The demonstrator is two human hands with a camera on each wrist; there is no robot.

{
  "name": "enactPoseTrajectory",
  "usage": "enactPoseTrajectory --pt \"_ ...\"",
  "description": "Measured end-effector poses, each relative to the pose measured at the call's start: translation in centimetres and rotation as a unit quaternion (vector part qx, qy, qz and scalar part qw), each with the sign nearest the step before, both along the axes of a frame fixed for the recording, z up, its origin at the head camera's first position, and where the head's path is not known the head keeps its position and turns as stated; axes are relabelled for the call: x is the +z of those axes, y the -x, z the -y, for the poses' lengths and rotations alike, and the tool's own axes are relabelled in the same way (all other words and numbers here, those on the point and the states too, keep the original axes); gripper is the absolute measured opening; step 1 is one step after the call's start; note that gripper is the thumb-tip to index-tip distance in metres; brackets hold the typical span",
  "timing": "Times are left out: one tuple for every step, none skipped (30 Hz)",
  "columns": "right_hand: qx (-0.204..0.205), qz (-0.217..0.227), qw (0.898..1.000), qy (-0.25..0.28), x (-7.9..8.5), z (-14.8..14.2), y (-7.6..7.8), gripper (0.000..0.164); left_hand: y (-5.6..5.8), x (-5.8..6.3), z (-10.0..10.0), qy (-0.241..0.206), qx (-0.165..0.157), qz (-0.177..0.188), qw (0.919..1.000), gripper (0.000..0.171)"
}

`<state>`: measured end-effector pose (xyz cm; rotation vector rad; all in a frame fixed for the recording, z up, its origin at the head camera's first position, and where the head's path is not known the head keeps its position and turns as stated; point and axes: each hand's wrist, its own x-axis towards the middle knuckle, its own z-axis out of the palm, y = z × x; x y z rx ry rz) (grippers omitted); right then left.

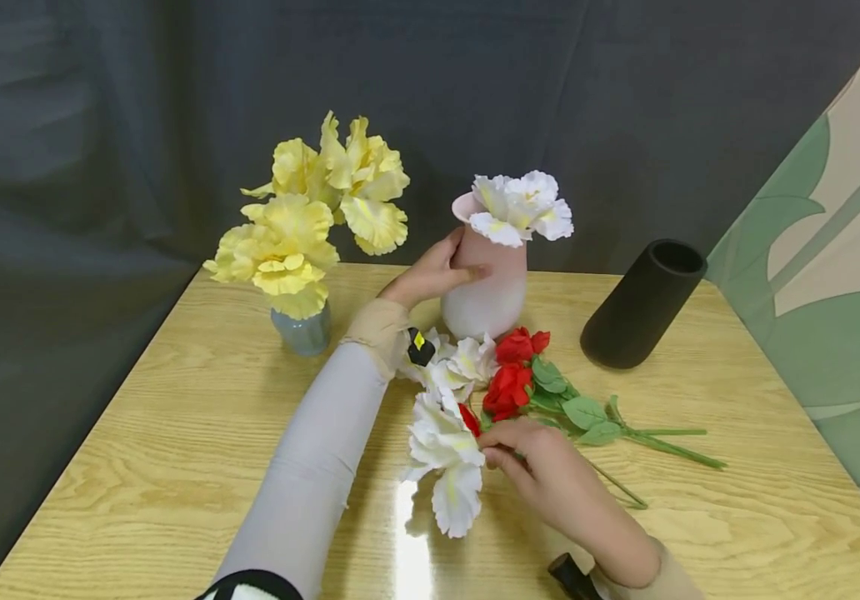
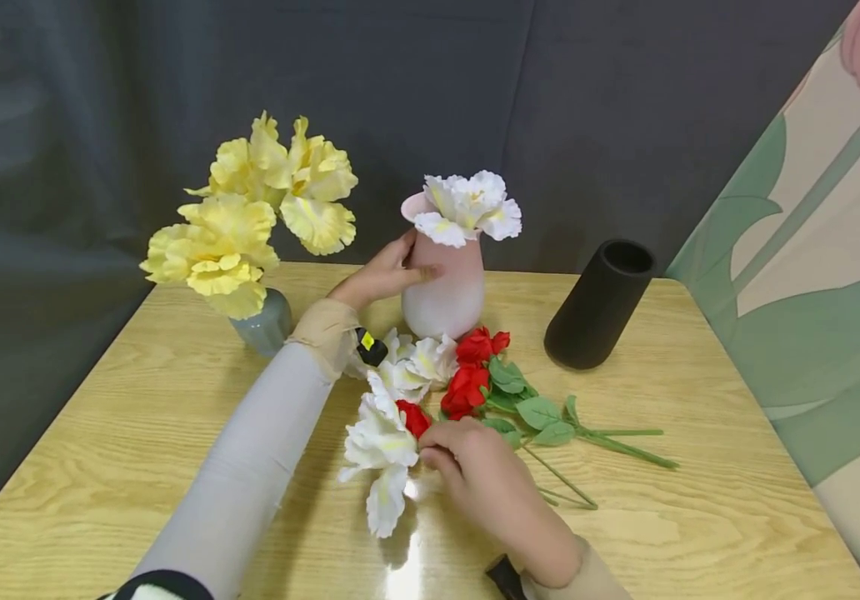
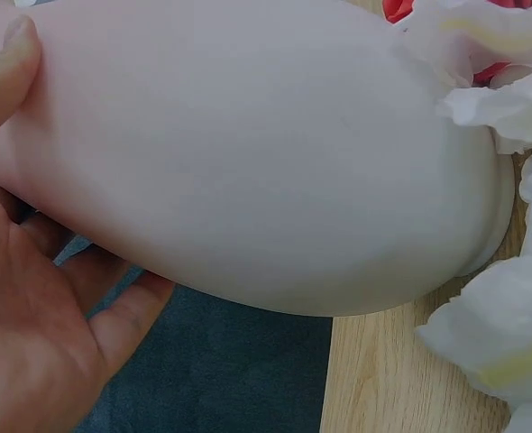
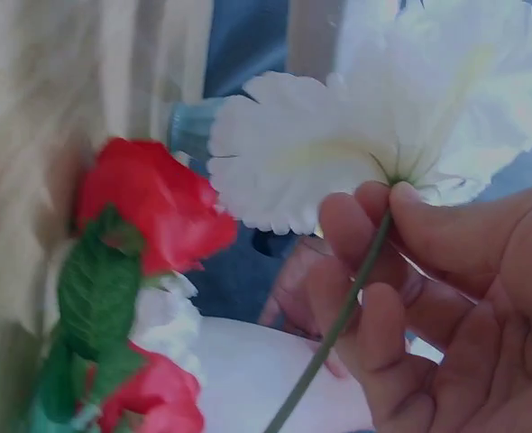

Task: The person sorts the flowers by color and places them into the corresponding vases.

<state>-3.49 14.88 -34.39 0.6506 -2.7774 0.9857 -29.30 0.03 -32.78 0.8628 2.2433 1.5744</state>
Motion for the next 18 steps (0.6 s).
enactPoseTrajectory --pt "-0.005 -0.009 1.0 0.014 0.2 -0.1 0.0 0.014 0.0 0.0 0.0 -0.001 -0.002 0.001 1.0 0.083" --pt "-0.009 -0.018 0.999 0.028 0.4 -0.3 0.0 0.015 0.0 -0.1 0.0 -0.002 -0.004 0.001 1.0 0.083" --pt "-0.015 -0.026 0.999 0.044 0.6 -0.4 0.1 0.016 0.0 -0.1 0.0 -0.004 -0.005 0.001 1.0 0.083" --pt "-0.021 -0.03 0.997 0.062 0.8 -0.6 0.1 0.017 0.0 -0.1 0.0 -0.004 -0.005 0.001 1.0 0.083" --pt "-0.028 -0.034 0.996 0.08 1.0 -0.8 0.2 0.018 0.0 -0.1 0.0 -0.002 -0.004 0.0 1.0 0.083" --pt "-0.035 -0.04 0.994 0.094 1.3 -1.0 0.2 0.018 0.0 -0.1 0.0 -0.001 -0.004 0.001 1.0 0.083" --pt "-0.043 -0.045 0.992 0.107 1.6 -1.2 0.2 0.019 -0.1 -0.1 0.0 0.0 -0.003 0.002 1.0 0.084" --pt "-0.049 -0.048 0.99 0.122 1.9 -1.4 0.3 0.02 -0.1 -0.1 0.0 0.0 -0.003 0.003 1.0 0.084" --pt "-0.053 -0.05 0.988 0.139 2.2 -1.6 0.3 0.02 -0.1 -0.1 0.1 0.0 -0.003 0.005 1.0 0.084" --pt "-0.054 -0.053 0.985 0.157 2.5 -1.9 0.4 0.02 -0.1 -0.1 0.1 -0.001 -0.004 0.006 1.0 0.084" --pt "-0.054 -0.054 0.981 0.177 2.7 -2.1 0.4 0.021 -0.1 -0.2 0.1 -0.003 -0.005 0.007 1.0 0.084" --pt "-0.052 -0.054 0.977 0.197 3.0 -2.3 0.5 0.021 0.0 -0.2 0.1 -0.005 -0.006 0.006 0.9999 0.084" --pt "-0.044 -0.051 0.971 0.229 3.1 -2.5 0.6 0.022 0.0 -0.2 0.1 -0.007 -0.006 0.006 0.9999 0.084" --pt "-0.038 -0.05 0.964 0.257 3.3 -2.7 0.7 0.025 0.0 -0.3 0.1 -0.008 -0.006 0.004 0.9999 0.084" --pt "-0.033 -0.05 0.957 0.283 3.4 -2.8 0.7 0.029 0.0 -0.3 0.1 -0.008 -0.005 0.003 1.0 0.084" --pt "-0.032 -0.051 0.95 0.307 3.4 -3.0 0.8 0.033 0.0 -0.4 0.1 -0.007 -0.003 0.0 1.0 0.084" --pt "-0.04 -0.055 0.945 0.32 3.5 -3.1 0.9 0.036 0.0 -0.4 0.1 -0.007 -0.002 0.0 1.0 0.085" --pt "-0.049 -0.063 0.941 0.329 3.5 -3.3 1.0 0.04 0.0 -0.4 0.1 -0.005 0.001 -0.001 1.0 0.085"
